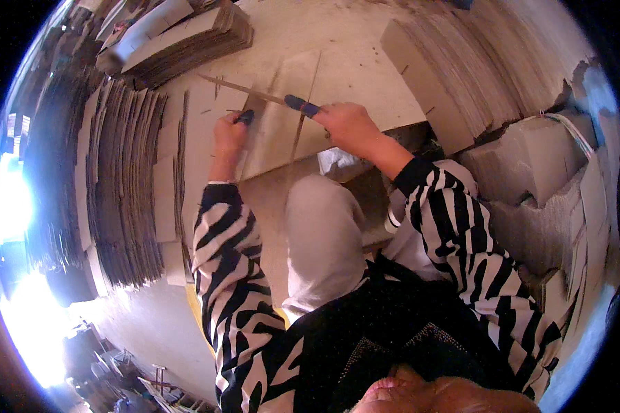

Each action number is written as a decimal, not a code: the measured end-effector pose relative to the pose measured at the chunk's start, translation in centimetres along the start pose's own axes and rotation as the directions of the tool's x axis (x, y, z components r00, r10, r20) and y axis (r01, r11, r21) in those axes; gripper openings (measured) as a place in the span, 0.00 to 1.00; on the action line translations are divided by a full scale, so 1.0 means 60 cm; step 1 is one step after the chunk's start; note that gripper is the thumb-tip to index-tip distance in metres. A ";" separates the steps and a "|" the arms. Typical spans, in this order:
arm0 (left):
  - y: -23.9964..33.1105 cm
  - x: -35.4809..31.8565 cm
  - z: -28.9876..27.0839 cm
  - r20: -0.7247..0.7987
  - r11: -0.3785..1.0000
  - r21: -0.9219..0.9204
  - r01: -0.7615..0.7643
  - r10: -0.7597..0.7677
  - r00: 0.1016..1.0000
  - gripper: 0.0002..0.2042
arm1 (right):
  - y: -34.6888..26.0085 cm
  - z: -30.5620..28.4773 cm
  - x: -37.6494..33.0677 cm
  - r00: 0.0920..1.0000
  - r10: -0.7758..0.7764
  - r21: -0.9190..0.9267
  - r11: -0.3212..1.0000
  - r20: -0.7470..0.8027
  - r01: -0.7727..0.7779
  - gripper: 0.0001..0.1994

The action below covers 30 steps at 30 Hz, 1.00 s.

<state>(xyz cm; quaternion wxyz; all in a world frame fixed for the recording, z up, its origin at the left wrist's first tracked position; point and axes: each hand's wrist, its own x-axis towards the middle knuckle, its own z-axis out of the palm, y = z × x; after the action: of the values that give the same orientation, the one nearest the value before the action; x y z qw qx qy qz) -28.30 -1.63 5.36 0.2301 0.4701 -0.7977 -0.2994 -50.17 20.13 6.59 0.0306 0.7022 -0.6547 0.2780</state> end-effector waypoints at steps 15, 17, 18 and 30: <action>0.004 -0.014 -0.028 0.014 0.937 0.142 -0.319 0.320 0.947 0.21 | 0.099 -0.046 -0.012 0.929 0.360 -0.095 0.931 0.092 -0.351 0.15; -0.002 -0.026 -0.030 0.059 0.782 0.580 -0.229 0.240 0.969 0.26 | 0.133 -0.083 -0.019 0.870 0.483 -0.157 0.871 0.098 -0.466 0.15; -0.016 -0.044 -0.038 0.052 0.625 0.765 -0.154 0.178 0.983 0.29 | 0.141 -0.076 -0.019 0.840 0.525 -0.179 0.848 0.139 -0.500 0.15; -0.024 -0.061 -0.056 -0.336 0.509 0.781 0.361 -0.144 0.931 0.31 | 0.184 -0.190 -0.183 0.735 0.629 -0.451 0.594 -0.256 -0.666 0.24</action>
<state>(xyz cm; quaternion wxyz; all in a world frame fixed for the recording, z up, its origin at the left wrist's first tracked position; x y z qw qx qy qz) -23.58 0.23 6.46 0.0232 0.6650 -0.7333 0.1397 -64.37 33.14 7.94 0.1367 0.3712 -0.9120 0.1087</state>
